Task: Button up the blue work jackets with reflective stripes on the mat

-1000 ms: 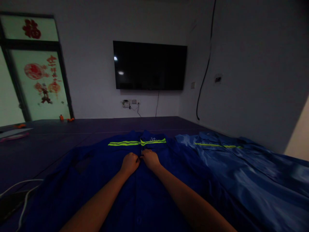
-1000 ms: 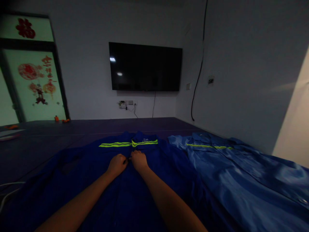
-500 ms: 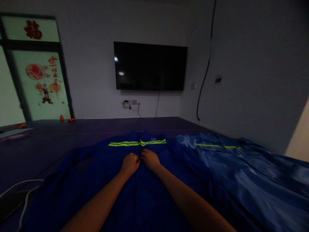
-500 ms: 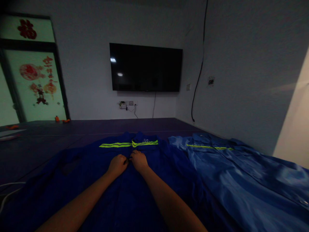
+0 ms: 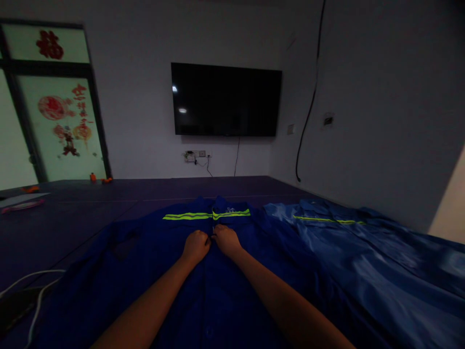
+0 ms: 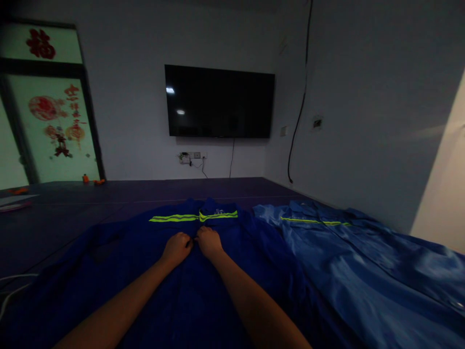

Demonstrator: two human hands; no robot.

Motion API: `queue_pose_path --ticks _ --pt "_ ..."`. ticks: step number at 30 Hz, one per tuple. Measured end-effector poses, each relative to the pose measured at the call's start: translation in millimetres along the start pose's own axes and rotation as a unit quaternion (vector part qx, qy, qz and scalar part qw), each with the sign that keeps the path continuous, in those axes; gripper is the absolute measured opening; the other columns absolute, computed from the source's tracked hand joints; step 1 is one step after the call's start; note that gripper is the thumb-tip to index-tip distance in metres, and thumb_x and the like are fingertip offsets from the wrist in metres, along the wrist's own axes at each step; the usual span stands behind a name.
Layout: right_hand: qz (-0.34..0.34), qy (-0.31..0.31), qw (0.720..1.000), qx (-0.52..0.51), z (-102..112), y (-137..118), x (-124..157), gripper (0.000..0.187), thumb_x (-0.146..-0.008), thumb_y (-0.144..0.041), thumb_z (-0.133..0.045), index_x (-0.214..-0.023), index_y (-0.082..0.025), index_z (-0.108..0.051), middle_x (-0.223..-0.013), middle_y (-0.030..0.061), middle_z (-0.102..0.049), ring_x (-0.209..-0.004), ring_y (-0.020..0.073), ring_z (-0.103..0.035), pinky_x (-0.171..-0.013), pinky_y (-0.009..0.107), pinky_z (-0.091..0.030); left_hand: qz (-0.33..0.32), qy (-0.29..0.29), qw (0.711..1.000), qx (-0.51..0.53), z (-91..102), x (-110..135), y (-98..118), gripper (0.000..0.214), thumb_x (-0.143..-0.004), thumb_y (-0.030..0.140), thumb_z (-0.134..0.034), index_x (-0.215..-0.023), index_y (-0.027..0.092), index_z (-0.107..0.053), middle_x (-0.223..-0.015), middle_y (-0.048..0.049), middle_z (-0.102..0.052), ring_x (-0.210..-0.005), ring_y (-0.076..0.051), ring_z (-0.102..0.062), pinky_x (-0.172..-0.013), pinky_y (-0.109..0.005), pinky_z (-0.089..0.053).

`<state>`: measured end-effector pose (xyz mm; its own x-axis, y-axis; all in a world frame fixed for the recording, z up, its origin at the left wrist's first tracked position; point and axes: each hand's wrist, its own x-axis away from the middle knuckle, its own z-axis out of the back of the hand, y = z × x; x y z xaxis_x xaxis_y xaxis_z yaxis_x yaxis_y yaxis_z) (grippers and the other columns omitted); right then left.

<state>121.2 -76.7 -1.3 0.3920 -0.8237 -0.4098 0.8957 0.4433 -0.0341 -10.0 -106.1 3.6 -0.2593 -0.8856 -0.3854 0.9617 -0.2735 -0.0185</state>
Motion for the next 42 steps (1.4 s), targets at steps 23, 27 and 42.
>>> queue_pose_path --ticks 23,27,42 --pt "0.007 -0.005 1.0 -0.015 -1.8 1.7 -0.4 0.021 -0.086 -0.026 -0.044 -0.095 -0.017 -0.06 -0.101 0.0082 -0.061 -0.098 0.0189 -0.054 -0.08 0.027 -0.039 0.0 0.0 1.0 -0.005 -2.7 -0.2 -0.4 0.029 -0.084 0.022 -0.036 -0.082 0.013 -0.063 -0.088 -0.0113 -0.064 -0.09 -0.02 -0.056 -0.079 -0.03 -0.041" --pt "0.01 -0.003 1.0 -0.014 -1.0 1.7 -0.1 0.021 -0.086 -0.027 -0.044 -0.095 -0.017 -0.06 -0.1 0.0079 -0.062 -0.097 0.0186 -0.055 -0.08 0.027 -0.039 -0.003 -0.002 1.0 -0.003 -2.9 -0.5 -0.8 0.029 -0.084 0.022 -0.036 -0.08 0.013 -0.063 -0.087 -0.0109 -0.064 -0.09 -0.02 -0.057 -0.078 -0.03 -0.041" --pt "0.022 -0.005 1.0 -0.004 -2.4 3.8 -1.9 0.021 -0.086 -0.025 -0.044 -0.097 -0.017 -0.06 -0.099 0.0073 -0.063 -0.097 0.0198 -0.055 -0.079 0.028 -0.039 0.002 0.0 1.0 0.004 -2.5 0.4 -0.6 0.029 -0.084 0.022 -0.035 -0.081 0.014 -0.063 -0.087 -0.0096 -0.064 -0.091 -0.02 -0.056 -0.079 -0.029 -0.04"
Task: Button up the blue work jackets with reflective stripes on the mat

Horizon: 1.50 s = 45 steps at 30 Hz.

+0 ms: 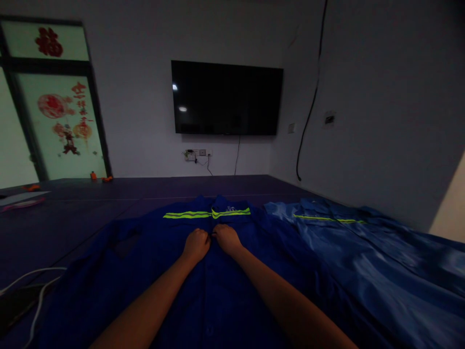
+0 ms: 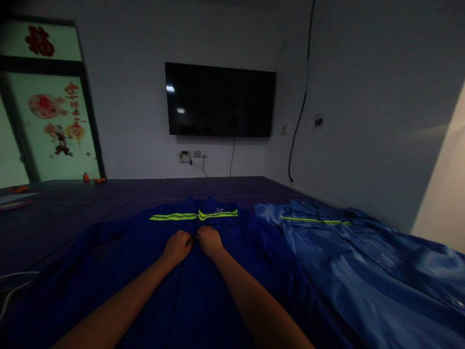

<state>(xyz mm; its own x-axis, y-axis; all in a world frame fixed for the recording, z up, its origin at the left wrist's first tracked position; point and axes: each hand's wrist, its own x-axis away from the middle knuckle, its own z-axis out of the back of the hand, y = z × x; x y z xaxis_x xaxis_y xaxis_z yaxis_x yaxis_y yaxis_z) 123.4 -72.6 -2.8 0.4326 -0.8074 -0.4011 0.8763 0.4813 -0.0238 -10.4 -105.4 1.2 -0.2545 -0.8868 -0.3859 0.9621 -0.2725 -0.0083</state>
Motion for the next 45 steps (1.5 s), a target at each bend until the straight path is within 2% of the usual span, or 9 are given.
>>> queue_pose_path --ticks 14,22,45 --pt "-0.017 0.0 1.0 0.007 1.8 -4.1 2.8 0.024 -0.087 -0.025 -0.039 -0.098 -0.018 -0.059 -0.101 0.0086 -0.062 -0.097 0.02 -0.055 -0.077 0.028 -0.04 -0.002 -0.014 1.0 -0.004 3.5 1.0 1.1 0.029 -0.083 0.022 -0.037 -0.082 0.014 -0.064 -0.086 -0.0102 -0.065 -0.09 -0.02 -0.057 -0.078 -0.029 -0.041" --pt "-0.015 0.003 1.0 -0.001 0.5 -2.7 2.9 0.025 -0.087 -0.025 -0.038 -0.096 -0.017 -0.06 -0.1 0.0093 -0.062 -0.096 0.0198 -0.055 -0.078 0.028 -0.039 -0.017 0.002 1.0 -0.009 -0.9 -0.2 0.1 0.031 -0.084 0.021 -0.034 -0.081 0.013 -0.064 -0.085 -0.0112 -0.065 -0.089 -0.02 -0.057 -0.078 -0.03 -0.041" --pt "-0.021 0.001 1.0 -0.001 7.6 -7.9 6.3 0.027 -0.086 -0.023 -0.037 -0.097 -0.015 -0.059 -0.099 0.0105 -0.062 -0.097 0.021 -0.054 -0.078 0.029 -0.039 -0.007 0.011 1.0 -0.009 0.1 0.3 1.7 0.029 -0.083 0.02 -0.035 -0.08 0.014 -0.063 -0.084 -0.0099 -0.065 -0.089 -0.019 -0.057 -0.082 -0.029 -0.041"
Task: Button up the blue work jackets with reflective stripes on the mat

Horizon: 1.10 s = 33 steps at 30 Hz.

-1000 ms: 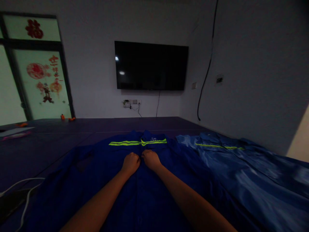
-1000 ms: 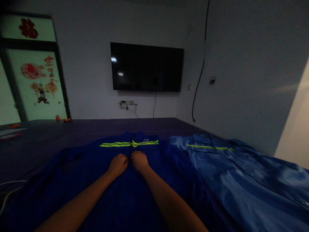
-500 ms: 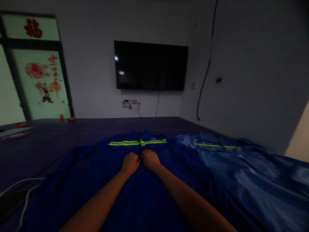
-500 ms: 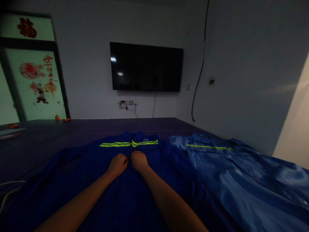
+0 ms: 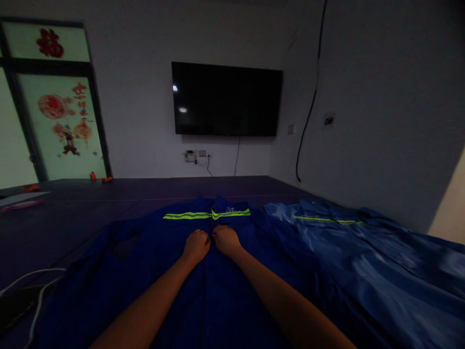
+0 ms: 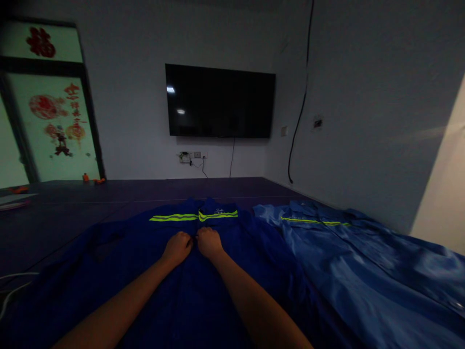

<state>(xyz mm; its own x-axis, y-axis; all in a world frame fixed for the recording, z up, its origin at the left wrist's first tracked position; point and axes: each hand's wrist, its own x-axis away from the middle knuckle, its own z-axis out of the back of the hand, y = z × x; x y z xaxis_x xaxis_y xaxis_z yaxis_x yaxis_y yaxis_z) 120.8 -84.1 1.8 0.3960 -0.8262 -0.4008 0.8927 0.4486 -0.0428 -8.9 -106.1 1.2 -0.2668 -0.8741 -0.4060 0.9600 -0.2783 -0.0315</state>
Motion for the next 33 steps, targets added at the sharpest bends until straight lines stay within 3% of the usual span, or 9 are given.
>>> queue_pose_path --ticks 33 --pt "0.024 0.005 0.999 -0.026 -5.1 7.3 -2.5 0.024 -0.085 -0.024 -0.039 -0.094 -0.017 -0.06 -0.097 0.0081 -0.062 -0.096 0.0189 -0.053 -0.081 0.028 -0.036 0.001 -0.008 1.0 0.001 -2.4 -1.9 -2.5 0.027 -0.084 0.022 -0.037 -0.081 0.014 -0.063 -0.085 -0.0101 -0.064 -0.089 -0.019 -0.057 -0.078 -0.028 -0.042"
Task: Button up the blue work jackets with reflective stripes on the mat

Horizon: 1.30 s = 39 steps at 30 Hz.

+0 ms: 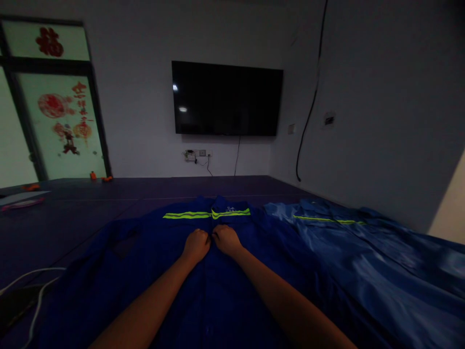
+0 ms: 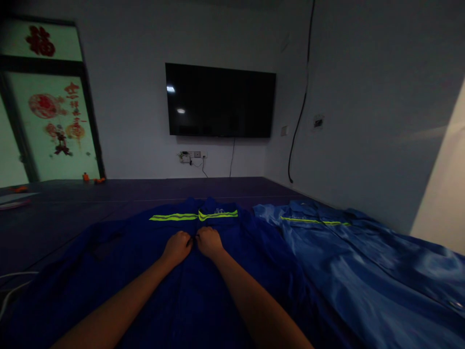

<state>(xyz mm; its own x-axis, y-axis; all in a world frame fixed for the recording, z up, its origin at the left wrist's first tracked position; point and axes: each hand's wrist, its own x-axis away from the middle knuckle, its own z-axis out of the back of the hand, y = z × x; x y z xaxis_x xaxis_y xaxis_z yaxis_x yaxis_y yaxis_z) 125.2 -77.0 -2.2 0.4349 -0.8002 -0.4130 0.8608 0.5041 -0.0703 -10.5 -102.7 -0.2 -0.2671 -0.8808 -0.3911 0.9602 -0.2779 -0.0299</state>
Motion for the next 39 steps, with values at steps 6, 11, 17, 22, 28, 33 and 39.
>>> queue_pose_path --ticks 6,11,17,22,28,33,39 --pt "-0.007 -0.007 1.0 -0.006 -1.3 1.2 -1.1 0.025 -0.086 -0.024 -0.039 -0.097 -0.018 -0.06 -0.102 0.0074 -0.062 -0.098 0.0187 -0.053 -0.081 0.028 -0.036 0.006 -0.007 1.0 0.002 1.9 0.7 1.0 0.028 -0.084 0.022 -0.036 -0.081 0.014 -0.063 -0.086 -0.0104 -0.064 -0.09 -0.019 -0.056 -0.079 -0.029 -0.041" --pt "-0.022 -0.007 1.0 -0.004 -1.1 0.0 -0.9 0.025 -0.086 -0.025 -0.039 -0.098 -0.018 -0.06 -0.102 0.0079 -0.062 -0.099 0.0189 -0.053 -0.081 0.028 -0.037 0.0 -0.007 1.0 0.0 2.8 1.0 1.3 0.029 -0.084 0.021 -0.035 -0.081 0.013 -0.063 -0.086 -0.0104 -0.064 -0.089 -0.02 -0.056 -0.078 -0.03 -0.041" --pt "-0.032 -0.015 0.999 0.003 2.7 -3.0 0.0 0.023 -0.086 -0.025 -0.041 -0.097 -0.018 -0.06 -0.1 0.0083 -0.062 -0.097 0.0193 -0.054 -0.08 0.028 -0.038 0.0 -0.004 1.0 0.001 2.6 1.3 1.0 0.029 -0.083 0.021 -0.035 -0.08 0.014 -0.063 -0.084 -0.0104 -0.064 -0.089 -0.02 -0.057 -0.079 -0.03 -0.041" --pt "-0.034 -0.01 0.999 0.003 2.5 -3.8 -0.8 0.023 -0.085 -0.025 -0.042 -0.096 -0.017 -0.06 -0.1 0.0089 -0.062 -0.098 0.0196 -0.054 -0.08 0.027 -0.038 0.001 0.0 1.0 0.003 1.4 1.4 0.6 0.029 -0.083 0.021 -0.036 -0.081 0.014 -0.063 -0.086 -0.0107 -0.064 -0.09 -0.02 -0.057 -0.079 -0.03 -0.041" --pt "-0.037 -0.011 0.999 0.007 0.8 -3.9 -0.7 0.023 -0.086 -0.025 -0.041 -0.096 -0.016 -0.06 -0.101 0.0095 -0.062 -0.097 0.0193 -0.054 -0.078 0.028 -0.038 0.006 -0.001 1.0 0.003 1.4 1.5 0.8 0.029 -0.084 0.022 -0.036 -0.081 0.014 -0.063 -0.085 -0.0104 -0.064 -0.09 -0.02 -0.057 -0.079 -0.029 -0.041" --pt "-0.033 -0.012 0.999 0.014 2.8 -4.7 -0.2 0.022 -0.086 -0.023 -0.041 -0.094 -0.015 -0.06 -0.099 0.01 -0.062 -0.096 0.02 -0.055 -0.078 0.028 -0.038 0.007 -0.004 1.0 0.006 2.0 1.4 1.0 0.028 -0.084 0.023 -0.036 -0.08 0.014 -0.063 -0.087 -0.0104 -0.065 -0.09 -0.02 -0.057 -0.079 -0.029 -0.041" --pt "-0.03 -0.014 0.999 -0.003 0.3 -1.1 -1.9 0.02 -0.085 -0.025 -0.044 -0.094 -0.017 -0.06 -0.1 0.0077 -0.062 -0.097 0.0188 -0.054 -0.079 0.028 -0.038 0.008 -0.009 1.0 0.002 3.3 1.6 1.7 0.029 -0.084 0.023 -0.036 -0.081 0.014 -0.063 -0.087 -0.0101 -0.065 -0.091 -0.02 -0.057 -0.079 -0.03 -0.041"
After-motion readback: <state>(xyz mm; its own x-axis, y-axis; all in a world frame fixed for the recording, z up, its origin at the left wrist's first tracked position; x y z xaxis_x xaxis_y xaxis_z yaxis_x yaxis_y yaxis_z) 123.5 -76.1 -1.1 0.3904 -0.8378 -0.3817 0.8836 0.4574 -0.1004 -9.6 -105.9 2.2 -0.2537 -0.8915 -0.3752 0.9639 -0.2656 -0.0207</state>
